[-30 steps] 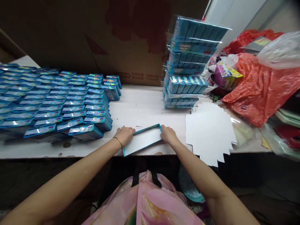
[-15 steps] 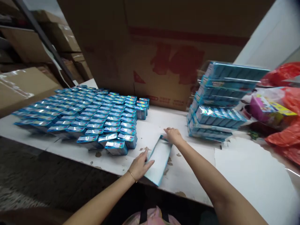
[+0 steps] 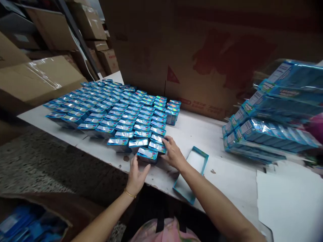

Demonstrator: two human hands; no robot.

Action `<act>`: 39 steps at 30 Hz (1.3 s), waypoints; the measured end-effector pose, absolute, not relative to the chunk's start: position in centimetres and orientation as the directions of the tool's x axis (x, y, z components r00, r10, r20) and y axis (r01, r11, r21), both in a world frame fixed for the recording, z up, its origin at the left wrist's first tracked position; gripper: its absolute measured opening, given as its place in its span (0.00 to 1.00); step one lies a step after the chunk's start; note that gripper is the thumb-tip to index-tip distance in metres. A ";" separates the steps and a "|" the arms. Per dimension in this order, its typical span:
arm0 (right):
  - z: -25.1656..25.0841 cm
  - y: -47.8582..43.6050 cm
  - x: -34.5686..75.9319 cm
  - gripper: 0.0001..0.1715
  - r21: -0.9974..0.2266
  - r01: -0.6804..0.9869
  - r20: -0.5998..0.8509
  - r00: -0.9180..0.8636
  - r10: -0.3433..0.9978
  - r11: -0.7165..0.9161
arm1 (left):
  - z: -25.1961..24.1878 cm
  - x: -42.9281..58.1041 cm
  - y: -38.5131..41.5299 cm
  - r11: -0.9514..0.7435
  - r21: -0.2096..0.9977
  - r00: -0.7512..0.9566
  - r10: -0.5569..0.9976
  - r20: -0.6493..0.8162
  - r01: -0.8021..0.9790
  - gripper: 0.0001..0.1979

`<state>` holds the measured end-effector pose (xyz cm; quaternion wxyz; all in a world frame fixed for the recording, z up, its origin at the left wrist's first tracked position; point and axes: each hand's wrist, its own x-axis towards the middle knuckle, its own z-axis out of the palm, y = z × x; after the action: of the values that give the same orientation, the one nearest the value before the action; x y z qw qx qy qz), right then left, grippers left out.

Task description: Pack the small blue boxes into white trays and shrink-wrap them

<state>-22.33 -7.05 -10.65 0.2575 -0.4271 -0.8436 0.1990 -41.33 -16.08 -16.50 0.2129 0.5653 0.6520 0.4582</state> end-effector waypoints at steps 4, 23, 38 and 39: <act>-8.9 -6.9 -21.3 0.50 -0.479 0.669 0.172 -0.563 0.809 0.568 | -15.9 -41.3 -15.5 -0.079 0.776 -0.202 0.944 0.259 0.626 0.33; -6.3 -11.1 -7.3 0.48 -0.343 0.893 0.277 -0.202 0.939 0.293 | -13.2 -29.8 -16.1 -0.406 0.606 0.408 0.902 0.143 0.685 0.26; -7.4 -8.3 -11.1 0.52 -0.011 0.925 -0.008 -0.380 0.925 0.380 | -15.1 -28.9 -17.1 -0.284 0.502 0.326 0.945 0.004 0.817 0.26; -7.0 -8.0 -11.4 0.53 0.001 0.916 -0.029 -0.401 0.916 0.401 | -14.9 -29.3 -17.3 -0.288 0.536 0.329 0.944 0.019 0.794 0.25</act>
<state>-11.37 -8.05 -7.05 -0.0124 -0.5471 -0.8369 0.0077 -29.26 -17.35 -14.92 0.2223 0.7844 0.5538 0.1691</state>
